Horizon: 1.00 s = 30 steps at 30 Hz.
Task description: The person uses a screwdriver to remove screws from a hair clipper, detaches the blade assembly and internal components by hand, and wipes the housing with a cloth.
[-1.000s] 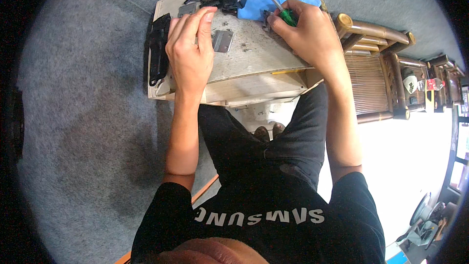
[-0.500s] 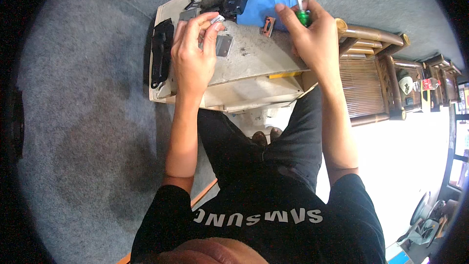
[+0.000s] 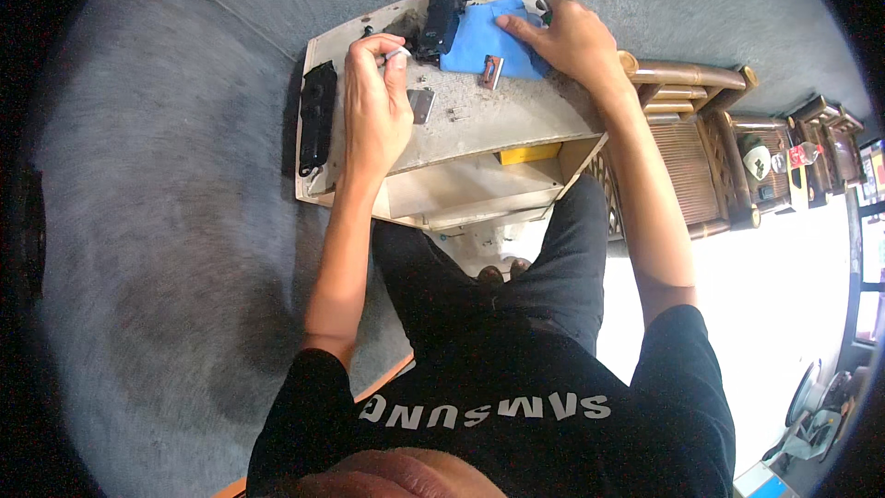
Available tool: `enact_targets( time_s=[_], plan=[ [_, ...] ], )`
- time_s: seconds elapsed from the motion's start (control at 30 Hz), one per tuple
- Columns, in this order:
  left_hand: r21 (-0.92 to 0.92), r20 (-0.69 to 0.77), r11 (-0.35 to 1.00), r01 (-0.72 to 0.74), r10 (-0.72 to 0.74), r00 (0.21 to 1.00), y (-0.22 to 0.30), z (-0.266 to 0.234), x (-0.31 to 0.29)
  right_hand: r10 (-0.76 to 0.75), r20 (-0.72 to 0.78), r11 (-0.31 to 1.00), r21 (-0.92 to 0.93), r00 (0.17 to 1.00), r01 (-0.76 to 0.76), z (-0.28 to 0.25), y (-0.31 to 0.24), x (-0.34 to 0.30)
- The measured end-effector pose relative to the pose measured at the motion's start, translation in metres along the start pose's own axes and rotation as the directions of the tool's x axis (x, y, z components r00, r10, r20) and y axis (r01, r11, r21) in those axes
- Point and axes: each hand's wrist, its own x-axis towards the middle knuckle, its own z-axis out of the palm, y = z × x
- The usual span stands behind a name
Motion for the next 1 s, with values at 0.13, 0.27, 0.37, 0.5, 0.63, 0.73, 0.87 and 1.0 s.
enact_targets(
  time_s=[0.13, 0.27, 0.37, 0.5, 0.63, 0.73, 0.87, 1.0],
  plan=[
    [-0.003, 0.043, 0.984, 0.179, -0.179, 0.983, 0.003, 0.009, 0.030, 0.018, -0.015, 0.984, -0.177, 1.000, -0.020, 0.001, -0.011, -0.008],
    [0.124, 0.136, 0.949, 0.289, -0.305, 0.943, 0.000, 0.037, 0.070, 0.018, 0.008, 0.982, -0.189, 1.000, -0.017, 0.002, -0.011, -0.003],
    [0.306, 0.275, 0.904, 0.299, -0.385, 0.881, -0.004, 0.066, 0.087, 0.030, 0.021, 0.981, -0.193, 0.999, -0.025, -0.001, -0.011, -0.003],
    [0.479, 0.379, 0.818, 0.319, -0.520, 0.765, -0.011, 0.085, 0.102, 0.036, -0.010, 0.990, -0.137, 0.999, -0.037, -0.001, -0.017, -0.008],
    [0.532, 0.348, 0.781, 0.327, -0.554, 0.757, -0.018, 0.098, 0.102, 0.053, 0.006, 0.997, -0.062, 0.999, -0.053, -0.002, -0.017, -0.009],
    [0.583, 0.326, 0.772, 0.253, -0.507, 0.798, -0.017, 0.101, 0.096, 0.049, 0.011, 0.999, 0.022, 0.999, -0.049, -0.002, -0.016, -0.009],
    [0.634, 0.312, 0.745, 0.208, -0.491, 0.813, -0.012, 0.103, 0.095, -0.096, -0.100, 0.993, 0.063, 0.990, 0.103, 0.007, -0.007, -0.007],
    [0.667, 0.325, 0.733, 0.136, -0.451, 0.831, -0.009, 0.101, 0.095, -0.199, -0.202, 0.979, 0.010, 0.959, 0.205, 0.009, -0.007, -0.008]
  ],
)
